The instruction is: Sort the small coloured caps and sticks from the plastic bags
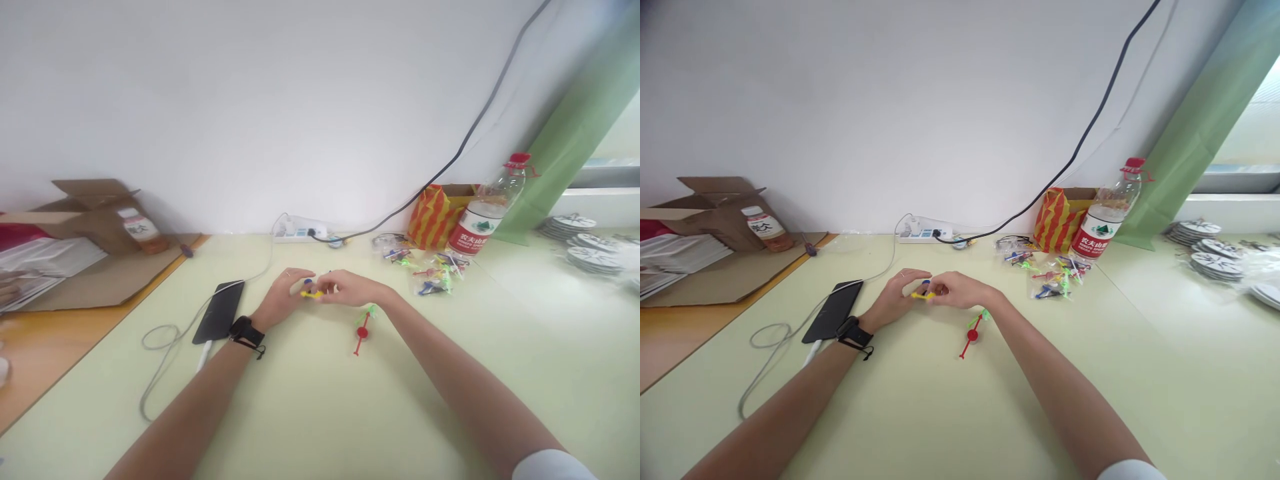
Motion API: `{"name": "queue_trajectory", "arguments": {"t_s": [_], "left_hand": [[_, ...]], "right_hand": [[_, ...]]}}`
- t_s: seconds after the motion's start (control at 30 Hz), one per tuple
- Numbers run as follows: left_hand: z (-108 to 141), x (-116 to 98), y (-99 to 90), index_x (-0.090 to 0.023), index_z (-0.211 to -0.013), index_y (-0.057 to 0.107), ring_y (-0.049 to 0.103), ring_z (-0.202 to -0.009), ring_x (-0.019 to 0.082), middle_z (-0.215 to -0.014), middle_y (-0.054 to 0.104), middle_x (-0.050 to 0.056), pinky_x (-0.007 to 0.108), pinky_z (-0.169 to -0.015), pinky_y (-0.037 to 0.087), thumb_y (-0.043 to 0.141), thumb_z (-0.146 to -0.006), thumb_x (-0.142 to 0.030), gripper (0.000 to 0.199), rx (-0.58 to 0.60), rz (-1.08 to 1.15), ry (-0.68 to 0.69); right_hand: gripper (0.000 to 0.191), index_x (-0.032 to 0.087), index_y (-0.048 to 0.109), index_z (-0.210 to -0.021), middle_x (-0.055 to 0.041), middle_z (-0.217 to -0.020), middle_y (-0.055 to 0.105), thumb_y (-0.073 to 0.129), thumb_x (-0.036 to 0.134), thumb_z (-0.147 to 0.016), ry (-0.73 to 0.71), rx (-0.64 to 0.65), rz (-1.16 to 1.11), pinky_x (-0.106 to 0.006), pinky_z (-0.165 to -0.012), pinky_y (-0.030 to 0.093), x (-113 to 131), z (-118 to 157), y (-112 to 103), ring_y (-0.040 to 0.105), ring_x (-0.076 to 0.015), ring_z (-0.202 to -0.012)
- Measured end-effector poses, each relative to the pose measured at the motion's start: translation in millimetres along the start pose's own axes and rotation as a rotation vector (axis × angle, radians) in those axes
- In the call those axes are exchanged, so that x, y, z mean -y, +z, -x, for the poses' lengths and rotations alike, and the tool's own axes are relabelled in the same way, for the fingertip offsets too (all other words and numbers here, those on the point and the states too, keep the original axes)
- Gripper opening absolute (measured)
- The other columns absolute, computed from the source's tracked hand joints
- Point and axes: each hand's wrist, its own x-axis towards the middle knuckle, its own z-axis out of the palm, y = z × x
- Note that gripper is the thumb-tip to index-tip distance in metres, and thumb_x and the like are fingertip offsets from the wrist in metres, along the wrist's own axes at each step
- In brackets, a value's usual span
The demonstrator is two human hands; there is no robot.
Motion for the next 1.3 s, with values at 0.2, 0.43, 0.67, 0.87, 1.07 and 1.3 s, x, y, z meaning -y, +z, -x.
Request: {"name": "queue_trajectory", "arguments": {"t_s": [0.2, 0.43, 0.67, 0.87, 1.07, 1.3], "left_hand": [[-4, -29, 2.9, -0.026, -0.122, 0.069, 0.07, -0.1, 0.021, -0.118, 0.074, 0.005, 0.038, -0.093, 0.056, 0.063, -0.098, -0.033, 0.025, -0.188, 0.138, 0.002], [-4, -37, 9.2, -0.023, -0.108, 0.072, 0.068, -0.089, 0.018, -0.103, 0.072, 0.005, 0.034, -0.084, 0.058, 0.069, -0.094, -0.03, 0.015, -0.205, 0.198, 0.045], [-3, -35, 8.3, -0.023, -0.108, 0.072, 0.066, -0.086, 0.017, -0.101, 0.071, 0.006, 0.032, -0.079, 0.056, 0.067, -0.096, -0.027, 0.014, -0.153, 0.139, 0.096], [-3, -41, 6.1, -0.022, -0.102, 0.071, 0.065, -0.08, 0.016, -0.094, 0.071, 0.004, 0.029, -0.071, 0.052, 0.065, -0.096, -0.027, 0.01, -0.104, 0.137, 0.068], [0, -41, 3.0, -0.021, -0.086, 0.065, 0.065, -0.079, 0.016, -0.09, 0.072, 0.002, 0.029, -0.074, 0.052, 0.068, -0.093, -0.028, 0.011, -0.001, 0.123, 0.027], [2, -16, 2.2, -0.026, -0.098, 0.077, 0.068, -0.1, 0.023, -0.101, 0.075, 0.005, 0.038, -0.092, 0.055, 0.076, -0.085, -0.028, 0.013, 0.086, -0.073, 0.062]], "right_hand": [[0.015, 0.023, 0.051, -0.104, -0.002, -0.087, 0.071, 0.049, 0.037, -0.103, 0.108, -0.261, -0.427, -0.029, -0.071, 0.053, 1, -5, 4, 0.065, -0.0146, -0.074], [0.017, 0.019, 0.058, -0.088, -0.0018, -0.082, 0.067, 0.067, 0.033, -0.092, 0.125, -0.312, -0.451, -0.026, -0.065, 0.051, 0, -9, 7, 0.063, -0.0135, -0.071], [0.013, 0.021, 0.054, -0.092, -0.0002, -0.079, 0.07, 0.065, 0.021, -0.086, 0.22, -0.214, -0.596, -0.028, -0.071, 0.054, -3, -6, 5, 0.066, -0.0134, -0.069], [0.011, 0.021, 0.054, -0.095, 0.0024, -0.076, 0.066, 0.06, 0.021, -0.086, 0.228, -0.181, -0.533, -0.023, -0.062, 0.046, -1, -4, 6, 0.058, -0.011, -0.065], [0.028, 0.018, 0.065, -0.113, -0.004, -0.092, 0.07, 0.047, 0.019, -0.092, 0.413, -0.368, -0.028, -0.025, -0.064, 0.044, -24, -4, -4, 0.06, -0.0149, -0.074], [0.041, 0.012, 0.063, -0.128, -0.0081, -0.089, 0.073, 0.063, 0.02, -0.088, 0.449, -0.36, 0.144, -0.028, -0.074, 0.047, -51, -3, -1, 0.066, -0.0208, -0.083]]}}
